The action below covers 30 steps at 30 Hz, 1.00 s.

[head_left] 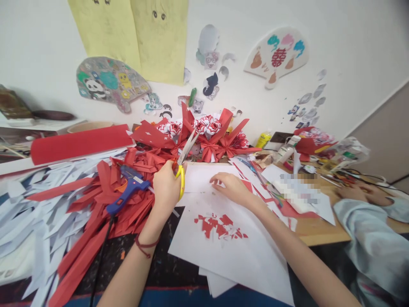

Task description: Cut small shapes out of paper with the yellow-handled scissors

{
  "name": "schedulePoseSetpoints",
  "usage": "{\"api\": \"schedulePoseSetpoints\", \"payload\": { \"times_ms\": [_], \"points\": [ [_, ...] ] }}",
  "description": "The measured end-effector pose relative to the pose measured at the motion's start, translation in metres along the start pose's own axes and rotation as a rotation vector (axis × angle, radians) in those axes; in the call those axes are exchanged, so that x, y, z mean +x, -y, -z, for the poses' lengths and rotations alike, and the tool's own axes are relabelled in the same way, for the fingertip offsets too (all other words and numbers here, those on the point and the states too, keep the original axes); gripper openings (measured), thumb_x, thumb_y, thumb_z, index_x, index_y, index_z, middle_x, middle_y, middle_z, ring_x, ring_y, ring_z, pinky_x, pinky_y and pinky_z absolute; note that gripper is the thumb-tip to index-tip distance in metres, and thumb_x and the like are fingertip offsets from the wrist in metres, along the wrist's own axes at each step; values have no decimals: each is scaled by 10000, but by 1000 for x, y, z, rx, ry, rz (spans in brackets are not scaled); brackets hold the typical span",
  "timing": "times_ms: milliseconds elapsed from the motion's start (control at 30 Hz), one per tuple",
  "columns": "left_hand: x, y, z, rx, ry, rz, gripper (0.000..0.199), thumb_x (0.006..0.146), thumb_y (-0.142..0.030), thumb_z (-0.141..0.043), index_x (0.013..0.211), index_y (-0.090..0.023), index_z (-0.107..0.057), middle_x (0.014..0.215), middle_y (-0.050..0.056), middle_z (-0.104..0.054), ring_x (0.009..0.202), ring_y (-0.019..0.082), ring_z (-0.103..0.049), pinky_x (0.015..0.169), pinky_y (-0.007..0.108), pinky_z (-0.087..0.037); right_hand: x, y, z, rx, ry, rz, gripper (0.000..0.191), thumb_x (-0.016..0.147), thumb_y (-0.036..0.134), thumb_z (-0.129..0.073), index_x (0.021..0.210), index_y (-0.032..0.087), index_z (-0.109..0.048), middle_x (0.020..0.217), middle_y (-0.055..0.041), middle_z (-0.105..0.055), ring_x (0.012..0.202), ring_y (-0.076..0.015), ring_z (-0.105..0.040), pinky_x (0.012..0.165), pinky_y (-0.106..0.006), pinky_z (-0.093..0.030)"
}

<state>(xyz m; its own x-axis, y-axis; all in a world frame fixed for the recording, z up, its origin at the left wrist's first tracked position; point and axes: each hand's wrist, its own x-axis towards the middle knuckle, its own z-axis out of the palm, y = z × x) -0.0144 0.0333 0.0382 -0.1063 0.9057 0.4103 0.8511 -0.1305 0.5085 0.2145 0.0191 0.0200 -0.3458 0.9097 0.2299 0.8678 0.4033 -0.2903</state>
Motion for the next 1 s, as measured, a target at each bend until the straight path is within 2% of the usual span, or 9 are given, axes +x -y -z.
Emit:
{"api": "schedulePoseSetpoints", "payload": {
  "times_ms": [67, 167, 233, 333, 467, 633, 733, 867, 1000],
  "points": [
    [1, 2, 1, -42, -22, -17, 433, 888, -572, -320, 792, -210, -538, 636, 23, -608, 622, 191, -584, 562, 259, -291, 19, 3, -17, 15, -2, 49, 220, 832, 211, -571, 1045, 216, -624, 1022, -71, -649, 947, -206, -581, 811, -294, -406],
    [-1, 0, 5, -37, -66, -82, 411, 898, -534, -337, 765, -208, -549, 623, 9, -602, 613, 166, -566, 588, 258, -295, 45, -4, -39, 56, -5, 48, 327, 782, 189, -640, 1107, 206, -602, 1039, -75, -624, 977, -205, -560, 867, -310, -403],
    [-4, -3, 9, 12, -119, -122, 365, 900, -488, -364, 796, -208, -573, 705, 24, -645, 711, 181, -586, 648, 275, -312, 59, -12, -48, 61, -17, 20, 368, 746, 162, -672, 1107, 184, -602, 1023, -81, -615, 943, -199, -560, 863, -314, -407],
    [-9, -6, 12, 125, -175, -168, 322, 896, -447, -389, 870, -204, -598, 823, 59, -674, 873, 229, -582, 755, 329, -321, 72, -25, -54, 81, -24, -43, 317, 718, 161, -697, 1029, 157, -633, 962, -74, -618, 841, -169, -564, 802, -290, -423],
    [-11, -4, 8, 194, -154, -247, 326, 905, -406, -367, 908, -170, -592, 871, 101, -674, 902, 258, -584, 782, 357, -328, 81, -31, -54, 111, -3, -127, 203, 677, 184, -727, 873, 151, -683, 799, -33, -628, 705, -134, -546, 689, -246, -419],
    [-12, -4, 7, 232, -125, -191, 369, 918, -425, -324, 815, -178, -578, 721, 98, -668, 744, 249, -621, 688, 323, -342, 85, -28, -48, 174, 35, -198, 135, 625, 186, -747, 746, 140, -708, 666, -17, -654, 595, -115, -556, 579, -214, -407],
    [-12, -6, 10, 249, -134, -152, 392, 917, -468, -317, 838, -184, -576, 714, 96, -672, 728, 256, -628, 668, 318, -346, 83, -29, -40, 211, 3, -216, 111, 647, 203, -726, 741, 144, -712, 703, -33, -696, 637, -129, -604, 611, -215, -436],
    [-12, -8, 12, 195, -70, -102, 446, 901, -552, -310, 872, -188, -566, 802, 89, -682, 756, 251, -638, 629, 308, -342, 76, -36, -30, 232, -54, -241, 141, 703, 238, -674, 799, 139, -706, 757, -51, -718, 646, -136, -625, 627, -228, -452],
    [-12, -8, 12, 103, -65, -85, 457, 874, -605, -332, 885, -202, -548, 889, 64, -678, 765, 243, -637, 590, 299, -326, 70, -41, -32, 233, -39, -230, 148, 689, 239, -693, 807, 150, -702, 762, -45, -710, 659, -134, -619, 634, -228, -445]
  ]
}}
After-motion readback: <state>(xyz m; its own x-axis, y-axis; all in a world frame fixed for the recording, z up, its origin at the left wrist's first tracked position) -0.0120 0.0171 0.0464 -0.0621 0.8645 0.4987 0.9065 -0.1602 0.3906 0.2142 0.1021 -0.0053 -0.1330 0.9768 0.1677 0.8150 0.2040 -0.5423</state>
